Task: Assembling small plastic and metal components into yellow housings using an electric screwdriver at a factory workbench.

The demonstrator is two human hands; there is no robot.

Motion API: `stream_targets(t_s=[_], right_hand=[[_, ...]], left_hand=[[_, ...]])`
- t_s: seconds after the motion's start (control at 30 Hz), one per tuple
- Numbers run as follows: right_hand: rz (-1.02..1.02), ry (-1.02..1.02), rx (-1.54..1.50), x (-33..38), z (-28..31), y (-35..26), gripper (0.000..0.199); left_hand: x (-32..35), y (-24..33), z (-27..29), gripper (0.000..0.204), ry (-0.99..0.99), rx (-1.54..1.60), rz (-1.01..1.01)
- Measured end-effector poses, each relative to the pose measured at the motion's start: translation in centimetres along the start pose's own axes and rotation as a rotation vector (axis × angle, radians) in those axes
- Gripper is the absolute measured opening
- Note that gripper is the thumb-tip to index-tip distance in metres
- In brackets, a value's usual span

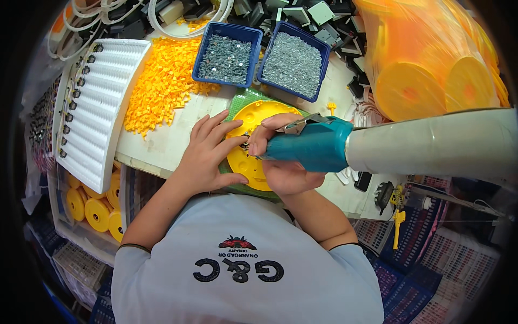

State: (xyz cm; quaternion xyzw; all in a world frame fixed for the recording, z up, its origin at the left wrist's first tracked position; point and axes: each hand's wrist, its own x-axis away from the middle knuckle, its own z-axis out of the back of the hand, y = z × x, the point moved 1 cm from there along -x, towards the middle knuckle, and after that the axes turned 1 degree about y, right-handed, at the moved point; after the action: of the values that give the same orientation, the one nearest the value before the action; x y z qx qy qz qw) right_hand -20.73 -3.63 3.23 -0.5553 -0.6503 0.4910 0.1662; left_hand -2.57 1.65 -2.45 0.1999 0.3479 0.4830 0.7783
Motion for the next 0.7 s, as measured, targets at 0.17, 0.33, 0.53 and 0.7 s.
stream_targets(t_s=[0.17,0.33,0.53,0.7], right_hand=[[0.003,0.008,-0.001,0.02,-0.17,0.15,0.096],[0.015,-0.017,-0.018,0.08,0.03,0.35,0.1],[-0.017,0.004,0.006,0.03,-0.36,0.1,0.09],[0.041,-0.056,0.032,0.61,-0.06,0.51,0.08]], left_hand=[[0.09,-0.24,-0.08,0.079,-0.017,0.0,0.004],[0.09,-0.2,-0.09,0.079,-0.013,0.007,0.001],[0.04,-0.2,-0.04,0.079,-0.022,0.006,0.002],[-0.17,-0.1,0.13,0.079,-0.033,0.055,0.006]])
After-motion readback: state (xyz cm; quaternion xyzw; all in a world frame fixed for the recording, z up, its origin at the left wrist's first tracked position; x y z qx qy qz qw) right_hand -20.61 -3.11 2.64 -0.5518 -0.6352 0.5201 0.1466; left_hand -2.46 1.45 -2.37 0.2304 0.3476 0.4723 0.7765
